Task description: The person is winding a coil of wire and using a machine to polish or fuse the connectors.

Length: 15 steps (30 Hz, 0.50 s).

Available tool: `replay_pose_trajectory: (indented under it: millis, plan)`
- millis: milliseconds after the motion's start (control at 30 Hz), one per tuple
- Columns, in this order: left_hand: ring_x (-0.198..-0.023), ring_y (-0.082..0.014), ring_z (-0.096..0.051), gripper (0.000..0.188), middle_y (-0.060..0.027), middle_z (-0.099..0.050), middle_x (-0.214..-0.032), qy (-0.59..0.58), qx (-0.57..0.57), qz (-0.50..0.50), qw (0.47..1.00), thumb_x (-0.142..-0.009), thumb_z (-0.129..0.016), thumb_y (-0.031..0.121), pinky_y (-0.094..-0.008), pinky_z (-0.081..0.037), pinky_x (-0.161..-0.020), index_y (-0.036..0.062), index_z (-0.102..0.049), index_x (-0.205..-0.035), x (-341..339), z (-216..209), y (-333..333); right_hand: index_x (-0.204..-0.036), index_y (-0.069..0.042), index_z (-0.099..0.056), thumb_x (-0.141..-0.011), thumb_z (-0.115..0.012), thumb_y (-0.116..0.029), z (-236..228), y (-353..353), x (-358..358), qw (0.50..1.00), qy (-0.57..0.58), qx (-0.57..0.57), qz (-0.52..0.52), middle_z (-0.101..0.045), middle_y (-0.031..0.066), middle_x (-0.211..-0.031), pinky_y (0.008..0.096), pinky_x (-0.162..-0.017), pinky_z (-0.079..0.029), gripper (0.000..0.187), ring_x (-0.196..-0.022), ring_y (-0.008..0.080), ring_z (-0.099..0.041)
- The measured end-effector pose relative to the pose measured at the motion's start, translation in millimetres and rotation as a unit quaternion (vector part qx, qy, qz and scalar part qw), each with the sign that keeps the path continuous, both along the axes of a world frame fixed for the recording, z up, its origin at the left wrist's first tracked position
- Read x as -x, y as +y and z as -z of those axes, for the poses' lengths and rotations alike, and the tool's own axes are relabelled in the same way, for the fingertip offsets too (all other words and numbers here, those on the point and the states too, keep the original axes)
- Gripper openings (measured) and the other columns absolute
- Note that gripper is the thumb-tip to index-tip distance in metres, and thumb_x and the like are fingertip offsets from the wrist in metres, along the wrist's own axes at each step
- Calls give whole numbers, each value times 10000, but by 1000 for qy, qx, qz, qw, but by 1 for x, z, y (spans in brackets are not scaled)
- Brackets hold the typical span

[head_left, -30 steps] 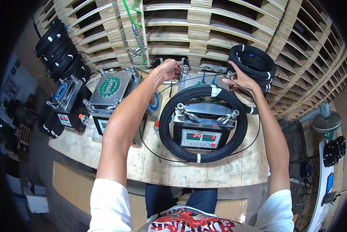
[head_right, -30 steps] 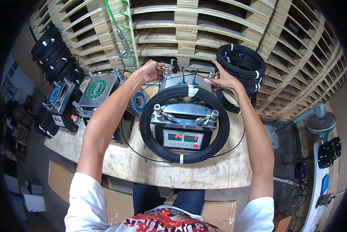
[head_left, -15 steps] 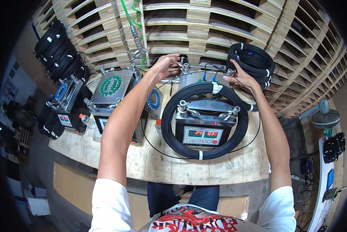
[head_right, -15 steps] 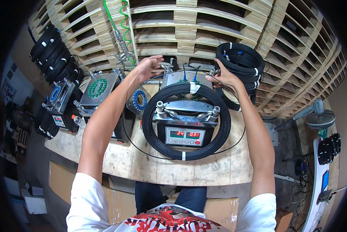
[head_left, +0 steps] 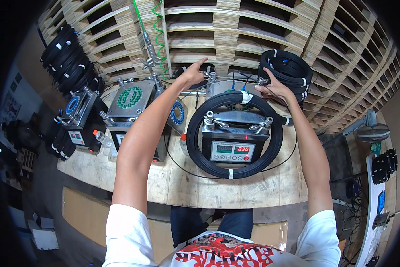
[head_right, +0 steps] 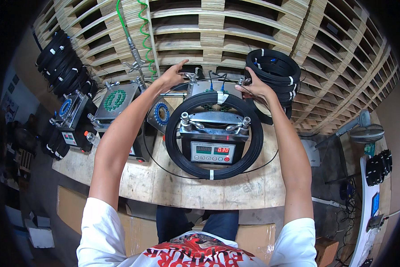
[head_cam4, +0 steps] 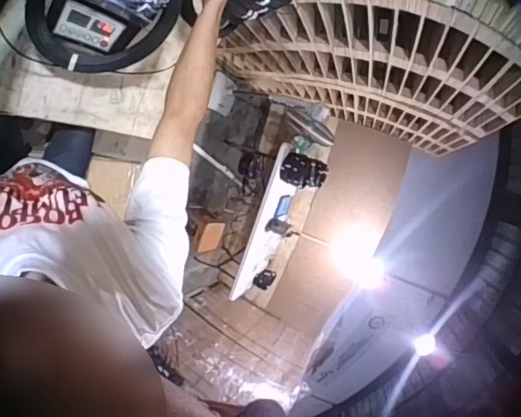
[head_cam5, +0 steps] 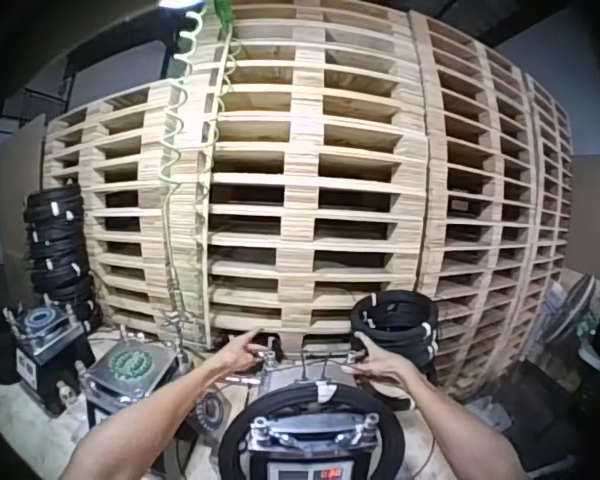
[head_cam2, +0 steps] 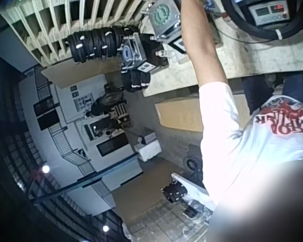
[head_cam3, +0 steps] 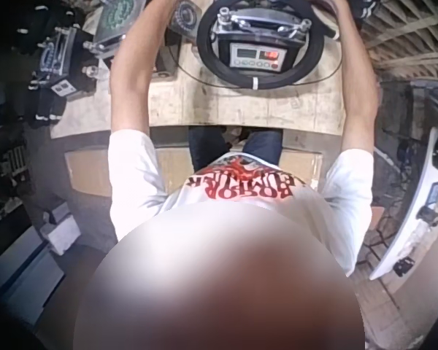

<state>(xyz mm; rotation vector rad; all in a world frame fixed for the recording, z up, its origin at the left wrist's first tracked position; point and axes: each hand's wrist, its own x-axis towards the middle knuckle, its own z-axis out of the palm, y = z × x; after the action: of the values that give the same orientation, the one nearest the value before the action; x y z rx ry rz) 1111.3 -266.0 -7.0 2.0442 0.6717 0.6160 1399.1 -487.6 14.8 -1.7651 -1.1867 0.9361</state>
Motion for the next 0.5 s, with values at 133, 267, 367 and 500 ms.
replay_pose_trajectory:
  millis: [133,267,367,500]
  plan:
    - [-870,-208,-687,486,-104,-679,-1109,64,70,-138,986,-954,-631,205,-373,-556,-692,113,-525,-1419,7,0,3,-1606,-179,-58,-768,-894,-310,2,-6,2,999,33,-16,-19,-672,150,-977,331,-701,-565,1191,-826,193,-651]
    - [-645,-168,-654,495,-55,-679,-768,61,173,-145,972,-944,-644,533,-322,-475,-504,42,-680,-990,-2,1,-3,-1604,-157,-61,-789,-881,-277,9,-7,0,997,58,-42,-26,-667,102,-826,315,-677,-560,1162,-753,170,-653]
    - [-519,-148,-545,514,-80,-665,-701,10,240,-176,955,-918,-699,500,-295,-435,-473,-5,-694,-824,-12,9,-1,-1603,-173,-99,-766,-896,-285,4,-5,5,999,22,-34,-11,-666,113,-875,314,-673,-574,1162,-740,167,-650]
    - [-601,-106,-549,311,-39,-643,-724,-76,304,-71,947,-983,-671,279,-253,-440,-522,38,-668,-786,-2,23,19,-1599,-206,-123,-743,-911,-276,3,1,11,997,77,-11,5,-659,122,-946,317,-667,-581,1165,-760,177,-654]
